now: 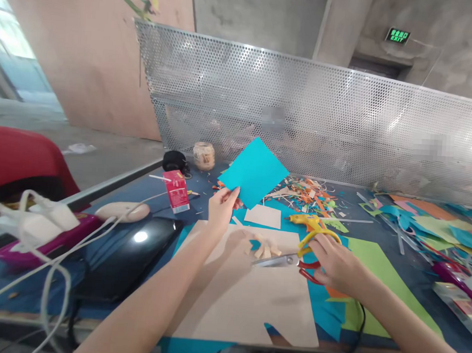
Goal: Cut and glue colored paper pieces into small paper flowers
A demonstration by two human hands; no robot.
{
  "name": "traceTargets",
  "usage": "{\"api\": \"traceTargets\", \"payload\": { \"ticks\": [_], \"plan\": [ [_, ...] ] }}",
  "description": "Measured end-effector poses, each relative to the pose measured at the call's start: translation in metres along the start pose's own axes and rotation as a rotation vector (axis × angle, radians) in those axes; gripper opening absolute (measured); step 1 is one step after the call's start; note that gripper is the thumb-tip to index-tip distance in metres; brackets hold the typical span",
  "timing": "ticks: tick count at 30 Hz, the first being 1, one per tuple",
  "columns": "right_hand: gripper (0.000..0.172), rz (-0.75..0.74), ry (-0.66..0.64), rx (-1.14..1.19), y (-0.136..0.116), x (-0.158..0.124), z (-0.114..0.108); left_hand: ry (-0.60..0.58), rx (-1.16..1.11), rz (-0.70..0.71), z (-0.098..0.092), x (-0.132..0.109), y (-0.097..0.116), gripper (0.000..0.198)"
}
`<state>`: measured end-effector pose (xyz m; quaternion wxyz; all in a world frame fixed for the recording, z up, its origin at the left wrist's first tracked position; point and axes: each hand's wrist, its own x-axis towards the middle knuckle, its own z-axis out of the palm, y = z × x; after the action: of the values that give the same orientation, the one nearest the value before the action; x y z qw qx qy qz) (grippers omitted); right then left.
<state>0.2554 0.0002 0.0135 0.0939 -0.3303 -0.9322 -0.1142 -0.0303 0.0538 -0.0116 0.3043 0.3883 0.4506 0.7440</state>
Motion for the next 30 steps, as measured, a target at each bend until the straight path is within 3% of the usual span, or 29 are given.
{"api": "traceTargets", "payload": {
  "ticks": [4, 8, 12, 18, 30],
  "plan": [
    [0.023, 0.181, 0.138, 0.207, -0.002, 0.008, -0.004, -0.019, -0.073, -0.045, 0.005, -0.007, 0.004, 0.035],
    [0.028, 0.379, -0.012, 0.401, -0.011, 0.027, -0.006, -0.016, -0.159, -0.052, 0.008, -0.008, 0.008, 0.037],
    [0.031, 0.41, -0.078, 0.457, -0.017, 0.046, -0.006, 0.012, -0.205, -0.044, 0.009, -0.007, 0.013, 0.038],
    [0.038, 0.378, -0.139, 0.544, -0.018, 0.061, -0.003, -0.036, -0.208, -0.049, 0.011, -0.015, 0.021, 0.035],
    [0.029, 0.37, -0.21, 0.643, -0.015, 0.044, 0.008, -0.179, -0.154, -0.047, 0.019, -0.03, 0.023, 0.026]
  ]
}}
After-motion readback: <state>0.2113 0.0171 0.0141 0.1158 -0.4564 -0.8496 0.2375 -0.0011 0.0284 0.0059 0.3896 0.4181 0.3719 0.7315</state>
